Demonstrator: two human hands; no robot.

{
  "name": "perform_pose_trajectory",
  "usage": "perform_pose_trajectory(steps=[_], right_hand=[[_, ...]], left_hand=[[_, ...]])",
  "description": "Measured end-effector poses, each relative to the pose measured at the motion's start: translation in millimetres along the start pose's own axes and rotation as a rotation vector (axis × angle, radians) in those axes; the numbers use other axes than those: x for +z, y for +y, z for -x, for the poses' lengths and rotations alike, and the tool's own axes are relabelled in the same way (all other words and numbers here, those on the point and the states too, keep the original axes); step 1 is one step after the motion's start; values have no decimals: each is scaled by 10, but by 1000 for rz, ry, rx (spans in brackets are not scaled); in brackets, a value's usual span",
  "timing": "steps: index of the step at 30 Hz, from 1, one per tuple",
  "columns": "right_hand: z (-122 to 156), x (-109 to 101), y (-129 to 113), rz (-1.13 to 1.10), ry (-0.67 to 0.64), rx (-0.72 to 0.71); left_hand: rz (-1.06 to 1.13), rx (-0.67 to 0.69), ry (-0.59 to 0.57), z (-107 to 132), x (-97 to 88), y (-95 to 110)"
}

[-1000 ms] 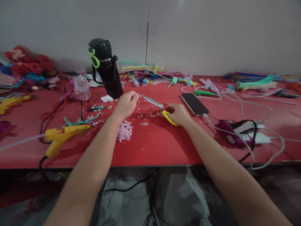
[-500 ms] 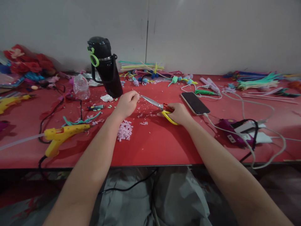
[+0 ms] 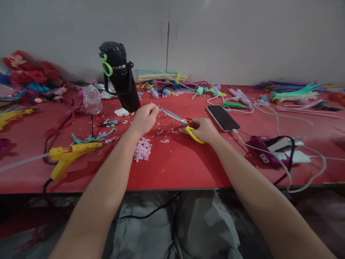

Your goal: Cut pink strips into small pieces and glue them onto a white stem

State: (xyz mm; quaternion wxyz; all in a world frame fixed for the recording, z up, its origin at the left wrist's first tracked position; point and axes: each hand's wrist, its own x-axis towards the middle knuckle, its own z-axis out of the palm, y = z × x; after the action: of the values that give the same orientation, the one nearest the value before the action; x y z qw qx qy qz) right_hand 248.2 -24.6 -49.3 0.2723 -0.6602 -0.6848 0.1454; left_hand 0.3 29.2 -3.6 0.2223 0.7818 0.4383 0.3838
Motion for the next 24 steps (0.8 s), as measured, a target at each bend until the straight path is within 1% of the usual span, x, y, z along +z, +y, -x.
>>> perform_pose_trajectory(steps=[6, 13, 19, 24], right_hand=[[-6, -13, -5, 24, -10, 20], [-15, 3, 21, 24, -10, -6], [1, -2, 0, 4, -6, -16], [0, -23, -13, 1, -24, -5]], left_hand=[[-17, -11, -2, -1, 10, 10], [5, -9, -6, 1, 19, 7], [17, 6, 27, 1, 11, -19], [12, 10, 12, 8, 10, 1]])
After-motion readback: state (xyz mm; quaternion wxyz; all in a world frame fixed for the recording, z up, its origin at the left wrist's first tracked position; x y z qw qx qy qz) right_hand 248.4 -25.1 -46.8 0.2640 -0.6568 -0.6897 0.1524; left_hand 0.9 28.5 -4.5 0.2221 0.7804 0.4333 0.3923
